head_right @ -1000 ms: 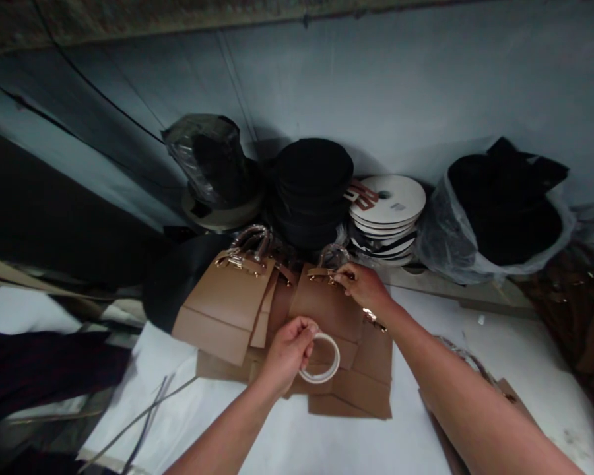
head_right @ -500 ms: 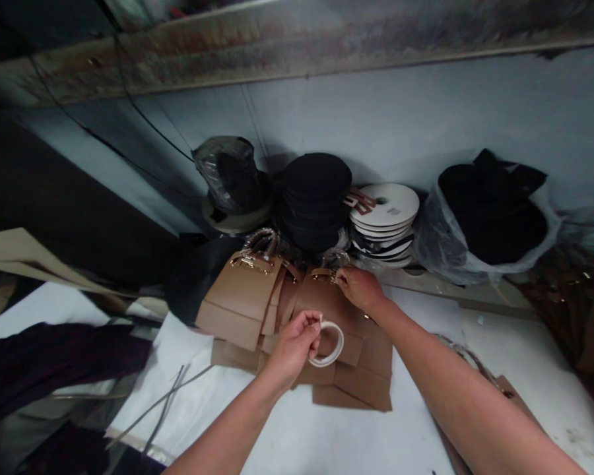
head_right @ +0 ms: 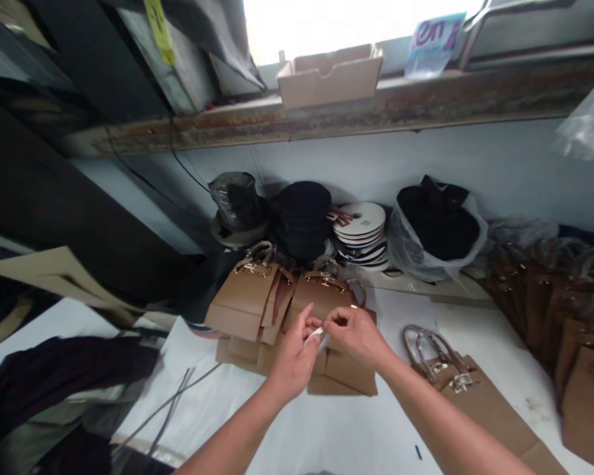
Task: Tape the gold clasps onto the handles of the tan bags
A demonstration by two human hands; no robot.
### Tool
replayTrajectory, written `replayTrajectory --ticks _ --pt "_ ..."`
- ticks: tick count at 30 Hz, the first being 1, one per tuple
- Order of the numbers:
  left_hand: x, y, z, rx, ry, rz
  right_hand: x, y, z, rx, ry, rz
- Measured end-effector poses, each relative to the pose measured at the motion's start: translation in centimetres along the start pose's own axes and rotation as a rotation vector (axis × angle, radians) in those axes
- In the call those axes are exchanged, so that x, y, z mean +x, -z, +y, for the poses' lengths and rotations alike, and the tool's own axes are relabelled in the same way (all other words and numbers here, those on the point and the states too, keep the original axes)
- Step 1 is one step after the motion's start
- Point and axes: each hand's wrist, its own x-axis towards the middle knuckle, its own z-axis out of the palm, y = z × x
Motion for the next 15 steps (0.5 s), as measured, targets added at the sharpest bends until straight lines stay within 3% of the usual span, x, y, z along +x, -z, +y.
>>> replayTrajectory --ticks 7,15 --pt "-0.3 0.6 0.6 0.119 -0.037 0.064 -1.6 -0.3 -0.9 0.004 0.106 -0.032" --pt "0.2 1.4 -0.4 -0.184 0.187 -0.046 -0.7 -0.9 -0.7 0.099 0.078 -0.130"
